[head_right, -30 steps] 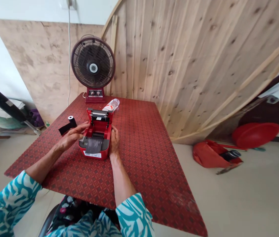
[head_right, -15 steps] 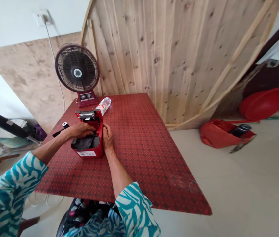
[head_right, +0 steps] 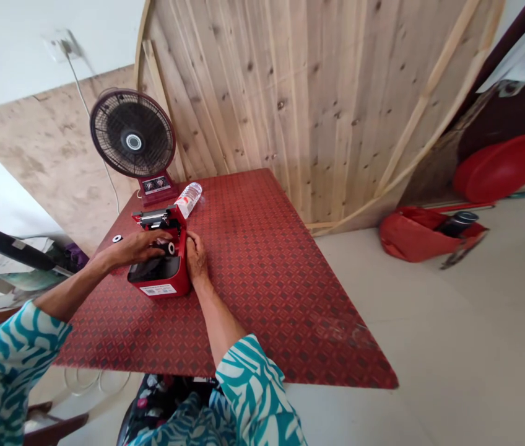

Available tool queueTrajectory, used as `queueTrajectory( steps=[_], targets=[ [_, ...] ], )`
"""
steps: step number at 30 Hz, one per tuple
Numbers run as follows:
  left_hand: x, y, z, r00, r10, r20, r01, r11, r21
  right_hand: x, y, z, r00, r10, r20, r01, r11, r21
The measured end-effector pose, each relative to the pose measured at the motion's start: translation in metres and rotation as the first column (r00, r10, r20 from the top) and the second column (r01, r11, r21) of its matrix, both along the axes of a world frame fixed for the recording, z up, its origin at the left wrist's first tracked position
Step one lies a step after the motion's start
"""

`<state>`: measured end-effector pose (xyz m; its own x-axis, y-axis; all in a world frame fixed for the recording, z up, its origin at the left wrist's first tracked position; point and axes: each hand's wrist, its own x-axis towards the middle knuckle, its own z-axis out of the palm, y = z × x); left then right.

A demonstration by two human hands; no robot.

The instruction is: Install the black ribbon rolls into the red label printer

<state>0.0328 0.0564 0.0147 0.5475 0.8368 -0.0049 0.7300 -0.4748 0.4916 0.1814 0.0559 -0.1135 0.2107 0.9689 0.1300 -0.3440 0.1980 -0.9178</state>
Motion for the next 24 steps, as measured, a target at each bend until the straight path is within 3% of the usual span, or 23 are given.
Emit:
queueTrajectory(
  steps=[6, 9, 11, 14, 16, 21, 24],
  targets=[
    [-0.025, -0.039, 0.027, 0.996, 0.082, 0.028, -0.085, 0.983, 0.165, -0.001, 0.003, -0.006, 0.999, 0.012, -0.044, -0.012, 1.0, -0.015],
    [-0.051, -0.044, 0.032, 0.96, 0.238, 0.145, -0.263, 0.946, 0.187, -0.001, 0.004, -0.009, 0.999, 0.013, -0.04, -0.014, 1.0, -0.018],
    [-0.069, -0.037, 0.03, 0.889, 0.364, 0.279, -0.411, 0.902, 0.133, -0.001, 0.005, -0.01, 0.999, 0.021, -0.044, -0.022, 1.0, -0.018],
    [-0.086, -0.012, 0.021, 0.783, 0.472, 0.405, -0.534, 0.844, 0.051, 0.001, 0.004, -0.01, 0.999, 0.019, -0.047, -0.02, 0.999, -0.025],
    [-0.091, 0.011, 0.011, 0.773, 0.491, 0.401, -0.56, 0.826, 0.068, 0.002, 0.002, -0.007, 0.999, 0.013, -0.034, -0.013, 1.0, -0.024],
    [-0.087, 0.06, -0.021, 0.857, 0.512, 0.056, -0.508, 0.823, 0.255, 0.005, -0.002, -0.002, 1.0, 0.018, -0.001, -0.018, 0.999, -0.034],
    [-0.085, 0.074, -0.038, 0.86, 0.51, -0.022, -0.488, 0.835, 0.253, 0.006, -0.003, -0.001, 1.0, 0.027, 0.0, -0.027, 0.998, -0.052]
  ],
)
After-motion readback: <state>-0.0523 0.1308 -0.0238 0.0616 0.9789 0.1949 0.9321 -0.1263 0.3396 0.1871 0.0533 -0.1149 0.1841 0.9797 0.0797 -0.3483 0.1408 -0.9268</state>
